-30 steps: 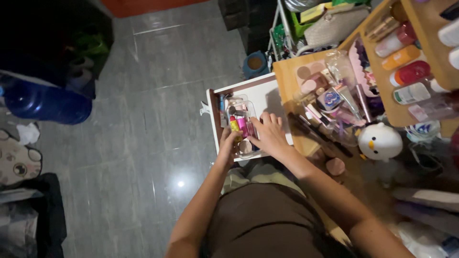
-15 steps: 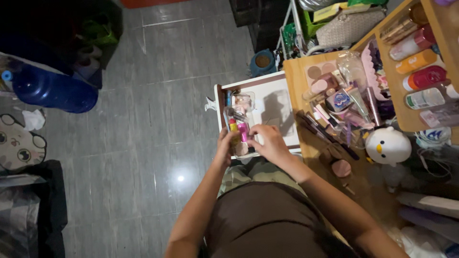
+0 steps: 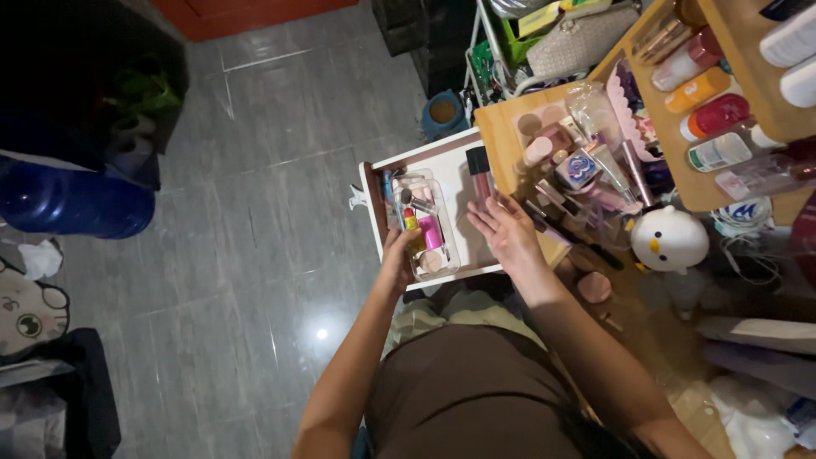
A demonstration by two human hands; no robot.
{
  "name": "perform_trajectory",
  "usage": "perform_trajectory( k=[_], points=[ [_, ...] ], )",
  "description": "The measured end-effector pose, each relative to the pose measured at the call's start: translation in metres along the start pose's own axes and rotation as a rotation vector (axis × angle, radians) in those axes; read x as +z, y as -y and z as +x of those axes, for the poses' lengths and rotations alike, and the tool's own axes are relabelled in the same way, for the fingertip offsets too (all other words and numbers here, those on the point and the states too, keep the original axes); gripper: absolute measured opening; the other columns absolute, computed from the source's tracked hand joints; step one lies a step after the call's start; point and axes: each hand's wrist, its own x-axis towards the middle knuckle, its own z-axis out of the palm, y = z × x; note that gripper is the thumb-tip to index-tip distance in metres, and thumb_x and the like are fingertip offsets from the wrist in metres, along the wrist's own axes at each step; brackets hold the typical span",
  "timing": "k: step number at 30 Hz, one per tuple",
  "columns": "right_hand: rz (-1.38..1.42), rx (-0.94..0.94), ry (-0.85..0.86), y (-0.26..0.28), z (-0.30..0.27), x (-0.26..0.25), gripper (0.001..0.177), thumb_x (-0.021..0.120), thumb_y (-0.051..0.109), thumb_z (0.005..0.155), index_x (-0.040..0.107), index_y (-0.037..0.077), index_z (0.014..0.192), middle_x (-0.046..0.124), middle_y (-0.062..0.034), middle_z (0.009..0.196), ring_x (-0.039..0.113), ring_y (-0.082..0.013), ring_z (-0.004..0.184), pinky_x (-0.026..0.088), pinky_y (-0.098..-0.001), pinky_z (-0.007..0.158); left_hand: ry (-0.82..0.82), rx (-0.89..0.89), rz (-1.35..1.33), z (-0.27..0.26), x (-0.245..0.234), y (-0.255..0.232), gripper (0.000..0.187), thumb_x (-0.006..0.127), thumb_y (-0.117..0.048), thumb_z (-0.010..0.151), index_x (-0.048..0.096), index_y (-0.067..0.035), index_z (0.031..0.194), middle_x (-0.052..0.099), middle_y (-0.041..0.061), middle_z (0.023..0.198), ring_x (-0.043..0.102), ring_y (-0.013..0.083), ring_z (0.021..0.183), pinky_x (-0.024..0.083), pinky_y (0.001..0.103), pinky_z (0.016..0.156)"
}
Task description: The person empties a bedroom drawer and reorganizes its contents. They remove various cosmetic items including compacts, tubes, and brushes, place them on the desk, then return them into the drawer in a more organized arrangement.
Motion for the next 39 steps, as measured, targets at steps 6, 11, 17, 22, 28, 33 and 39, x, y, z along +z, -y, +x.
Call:
perform_trajectory(
  k=[6, 11, 17, 22, 28, 33, 39],
  points=[
    [-0.454, -0.314, -0.065, 0.01, -0.022, 0.019, 0.028, 0.07, 0.0, 0.092, 0.062, 0.003, 0.119, 0.068, -0.0099, 0.114, 0.069, -0.0251, 0.101, 0.054, -0.0365, 0.088, 0.043, 0.017, 0.002, 0.008, 0.0, 0.006, 0.038, 0.073, -0.02, 0.085, 0.061, -0.011, 0.121, 0.066, 0.005, 0.104, 0.065, 0.0187, 0.093, 0.055, 0.034, 0.071],
    [-1.197, -1.216, -0.028, 0.031, -0.061, 0.041, 0.036, 0.07, -0.014, 0.088, 0.064, 0.005, 0.118, 0.06, -0.0155, 0.122, 0.063, -0.0301, 0.112, 0.059, -0.0311, 0.088, 0.025, 0.018, -0.017, 0.009, 0.003, 0.003, 0.037, 0.073, -0.02, 0.084, 0.061, -0.011, 0.118, 0.067, 0.005, 0.105, 0.066, 0.02, 0.097, 0.059, 0.036, 0.081],
    [-1.273, -1.285, -0.07, 0.044, -0.07, 0.052, 0.037, 0.075, -0.014, 0.083, 0.068, 0.003, 0.114, 0.064, -0.0163, 0.117, 0.063, -0.033, 0.109, 0.054, -0.0391, 0.093, 0.043, 0.039, 0.014, 0.008, -0.001, 0.008, 0.033, 0.072, -0.02, 0.087, 0.06, -0.008, 0.115, 0.066, 0.007, 0.104, 0.066, 0.0208, 0.097, 0.058, 0.035, 0.08],
    [-1.16, -1.103, -0.086, 0.037, -0.069, 0.03, 0.036, 0.08, -0.003, 0.085, 0.062, 0.001, 0.116, 0.066, -0.0114, 0.109, 0.066, -0.022, 0.089, 0.054, -0.0327, 0.077, 0.039, 0.037, -0.029, 0.011, 0.002, 0.009, 0.033, 0.072, -0.019, 0.085, 0.06, -0.009, 0.115, 0.067, 0.007, 0.103, 0.066, 0.0206, 0.094, 0.059, 0.037, 0.077],
    [-0.468, -0.609, -0.279, 0.032, -0.054, -0.018, 0.021, 0.071, 0.023, 0.104, 0.06, 0.008, 0.113, 0.06, -0.0011, 0.088, 0.051, -0.0053, 0.061, 0.04, -0.0228, 0.054, -0.008, -0.019, 0.028, 0.008, 0.007, 0.003, 0.033, 0.071, -0.023, 0.086, 0.058, -0.011, 0.114, 0.066, 0.007, 0.101, 0.066, 0.0209, 0.092, 0.059, 0.038, 0.074],
    [0.028, -0.489, -0.398, 0.062, -0.055, -0.065, 0.017, 0.066, 0.029, 0.103, 0.061, 0.013, 0.106, 0.063, 0.0022, 0.083, 0.039, -0.005, 0.044, 0.033, -0.0223, 0.042, -0.005, -0.074, 0.108, 0.005, 0.008, 0.005, 0.037, 0.071, -0.028, 0.084, 0.059, -0.014, 0.116, 0.064, 0.005, 0.104, 0.064, 0.0201, 0.093, 0.055, 0.036, 0.071],
    [-0.248, -0.751, -0.562, 0.086, -0.055, -0.093, 0.018, 0.072, 0.022, 0.107, 0.06, 0.009, 0.105, 0.052, -0.0005, 0.079, 0.044, -0.0083, 0.054, 0.038, -0.0273, 0.05, 0.011, -0.104, 0.183, 0.012, 0.015, 0.013, 0.043, 0.071, -0.031, 0.083, 0.059, -0.015, 0.121, 0.064, 0.006, 0.108, 0.064, 0.0207, 0.098, 0.055, 0.036, 0.072]
  ],
)
